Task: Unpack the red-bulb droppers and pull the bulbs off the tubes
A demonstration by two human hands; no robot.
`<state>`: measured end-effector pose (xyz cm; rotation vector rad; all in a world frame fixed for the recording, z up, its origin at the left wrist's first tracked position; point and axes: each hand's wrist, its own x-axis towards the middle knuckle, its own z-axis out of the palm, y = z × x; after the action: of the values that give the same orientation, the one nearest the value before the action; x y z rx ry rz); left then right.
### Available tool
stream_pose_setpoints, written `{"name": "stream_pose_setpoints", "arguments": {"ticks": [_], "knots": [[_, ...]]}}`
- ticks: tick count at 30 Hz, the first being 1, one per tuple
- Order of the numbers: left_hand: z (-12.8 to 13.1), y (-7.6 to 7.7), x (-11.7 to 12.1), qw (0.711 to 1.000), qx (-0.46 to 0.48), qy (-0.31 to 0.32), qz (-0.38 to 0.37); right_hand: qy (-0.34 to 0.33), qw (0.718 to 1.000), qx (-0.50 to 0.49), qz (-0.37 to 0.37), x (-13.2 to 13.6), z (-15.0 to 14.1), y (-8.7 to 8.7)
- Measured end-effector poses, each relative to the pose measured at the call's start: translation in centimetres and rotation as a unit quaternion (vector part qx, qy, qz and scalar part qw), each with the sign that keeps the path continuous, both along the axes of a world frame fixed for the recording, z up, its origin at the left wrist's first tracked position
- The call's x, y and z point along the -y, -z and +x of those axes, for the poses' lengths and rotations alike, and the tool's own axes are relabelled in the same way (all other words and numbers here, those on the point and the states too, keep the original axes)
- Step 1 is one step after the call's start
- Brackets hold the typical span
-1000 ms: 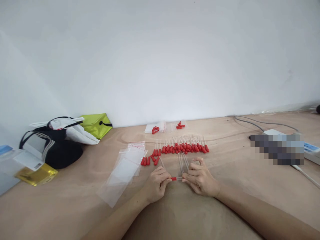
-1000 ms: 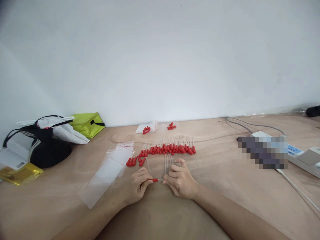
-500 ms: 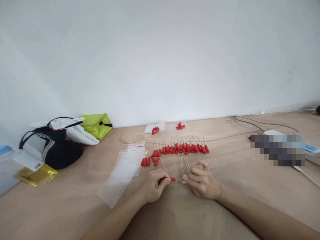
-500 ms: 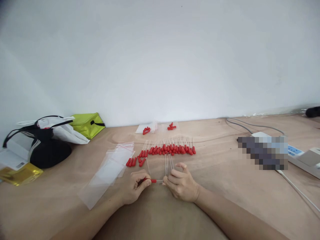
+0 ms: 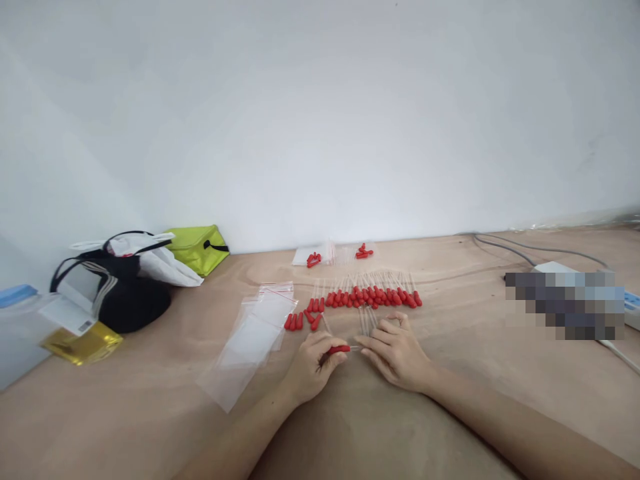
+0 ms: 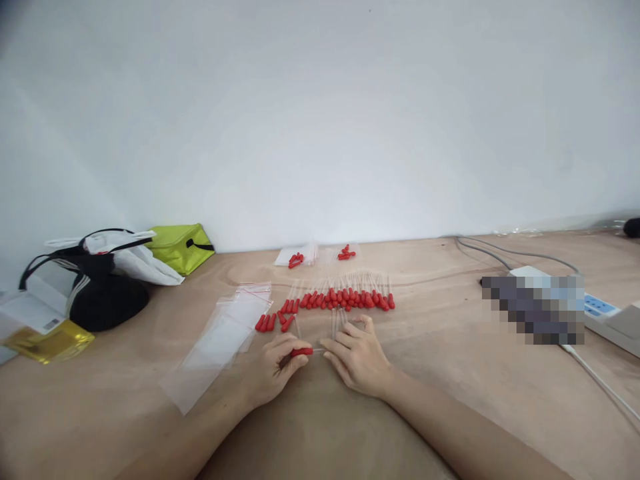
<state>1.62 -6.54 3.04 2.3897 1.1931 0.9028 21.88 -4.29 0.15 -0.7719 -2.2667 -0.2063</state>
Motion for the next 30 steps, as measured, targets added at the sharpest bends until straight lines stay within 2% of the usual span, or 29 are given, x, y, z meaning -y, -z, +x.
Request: {"name": "stream_pose_setpoints", "arguments": {"ticks": [5,9,17,23,28,30], "knots": [[-0.1,1.2,-0.4,0.990,-0.059,0.023,0.127,-0.025,1.000,-0.010,0.006,-0.1,-0.6,0.2],[-0.4,1.6,-0.4,0.981,-0.090,0.022,0.171,-0.041,0.999,-0.024,0.005,0.2,-0.5,0.1],[-0.4,1.0,0.0,0.983,-0.084,0.035,0.161,-0.051,0.998,-0.028,0.015,0.3,-0.3,0.0],[-1.0,1.1,-0.2,0.986,-0.068,0.040,0.147,-0.045,0.999,-0.014,-0.002,0.4,0.3,0.1],[-3.1,1.1,-0.6,0.992,-0.030,-0.037,0.119,0.022,0.998,-0.046,-0.039,-0.2,2.0,0.1],[-3.4,1.1,-0.6,0.994,-0.011,-0.048,0.098,0.038,0.997,-0.054,-0.049,-0.3,2.1,0.0]]}}
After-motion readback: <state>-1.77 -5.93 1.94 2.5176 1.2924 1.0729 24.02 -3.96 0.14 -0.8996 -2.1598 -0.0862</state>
